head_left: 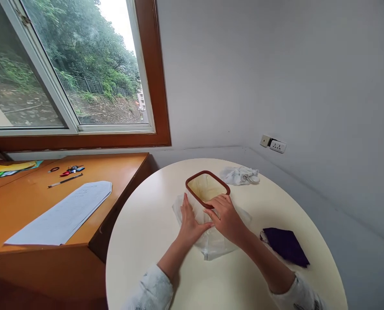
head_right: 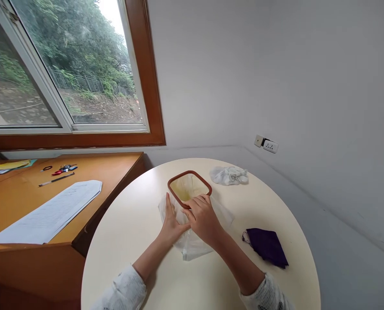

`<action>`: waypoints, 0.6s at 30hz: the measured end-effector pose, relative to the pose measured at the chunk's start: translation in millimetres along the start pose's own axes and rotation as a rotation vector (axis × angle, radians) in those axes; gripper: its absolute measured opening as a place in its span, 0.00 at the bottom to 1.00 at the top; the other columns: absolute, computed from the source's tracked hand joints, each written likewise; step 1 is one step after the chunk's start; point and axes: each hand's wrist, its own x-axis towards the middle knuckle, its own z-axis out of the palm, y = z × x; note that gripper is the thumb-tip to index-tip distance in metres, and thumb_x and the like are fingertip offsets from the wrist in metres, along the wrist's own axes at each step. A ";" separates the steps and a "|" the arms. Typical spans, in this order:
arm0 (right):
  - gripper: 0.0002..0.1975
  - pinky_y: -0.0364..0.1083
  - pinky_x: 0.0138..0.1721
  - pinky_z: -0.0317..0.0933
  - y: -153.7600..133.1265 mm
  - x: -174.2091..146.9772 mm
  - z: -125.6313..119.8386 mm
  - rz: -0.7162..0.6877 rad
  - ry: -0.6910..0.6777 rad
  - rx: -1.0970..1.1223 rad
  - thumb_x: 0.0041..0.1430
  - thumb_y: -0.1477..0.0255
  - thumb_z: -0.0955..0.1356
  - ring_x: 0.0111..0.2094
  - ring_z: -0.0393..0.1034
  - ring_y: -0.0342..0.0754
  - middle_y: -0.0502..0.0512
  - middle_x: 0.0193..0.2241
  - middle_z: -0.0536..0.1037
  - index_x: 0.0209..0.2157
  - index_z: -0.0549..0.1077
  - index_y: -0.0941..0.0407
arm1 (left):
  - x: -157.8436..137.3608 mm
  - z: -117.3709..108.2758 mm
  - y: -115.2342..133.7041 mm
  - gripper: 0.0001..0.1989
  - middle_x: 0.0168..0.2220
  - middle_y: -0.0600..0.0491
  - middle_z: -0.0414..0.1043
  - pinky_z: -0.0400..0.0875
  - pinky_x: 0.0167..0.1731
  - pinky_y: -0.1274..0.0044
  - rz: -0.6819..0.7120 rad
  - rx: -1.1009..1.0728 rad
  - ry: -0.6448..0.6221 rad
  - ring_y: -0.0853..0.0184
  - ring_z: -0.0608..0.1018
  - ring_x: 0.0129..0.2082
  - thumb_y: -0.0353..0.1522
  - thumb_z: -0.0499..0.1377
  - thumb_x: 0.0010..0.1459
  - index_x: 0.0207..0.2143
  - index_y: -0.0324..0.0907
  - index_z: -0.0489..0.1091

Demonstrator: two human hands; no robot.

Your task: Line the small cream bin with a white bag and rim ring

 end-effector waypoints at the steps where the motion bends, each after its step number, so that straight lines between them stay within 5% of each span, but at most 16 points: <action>1: 0.04 0.51 0.41 0.55 -2.1 0.4 1.7 -0.005 0.003 0.026 0.56 0.78 0.62 0.31 0.65 0.46 0.51 0.27 0.72 0.32 0.66 0.56 | 1.2 -1.1 -0.7 0.61 0.64 0.45 0.26 0.40 0.59 0.58 -0.005 0.026 0.028 0.54 0.38 0.63 0.38 0.67 0.39 0.60 0.49 0.21; 8: 0.04 0.52 0.41 0.54 -11.8 2.3 3.0 -0.003 0.016 0.126 0.55 0.78 0.62 0.29 0.63 0.46 0.51 0.25 0.70 0.31 0.65 0.55 | 4.2 -4.7 -2.8 0.57 0.62 0.42 0.36 0.49 0.57 0.61 0.026 0.150 0.129 0.56 0.46 0.62 0.37 0.65 0.41 0.61 0.45 0.24; 18: 0.04 0.50 0.39 0.55 -18.2 7.6 -3.7 0.074 0.087 0.155 0.55 0.76 0.62 0.28 0.61 0.45 0.50 0.23 0.69 0.28 0.64 0.55 | 4.8 -7.0 1.1 0.59 0.62 0.42 0.37 0.48 0.57 0.58 0.040 0.229 0.136 0.52 0.45 0.61 0.34 0.65 0.38 0.61 0.45 0.24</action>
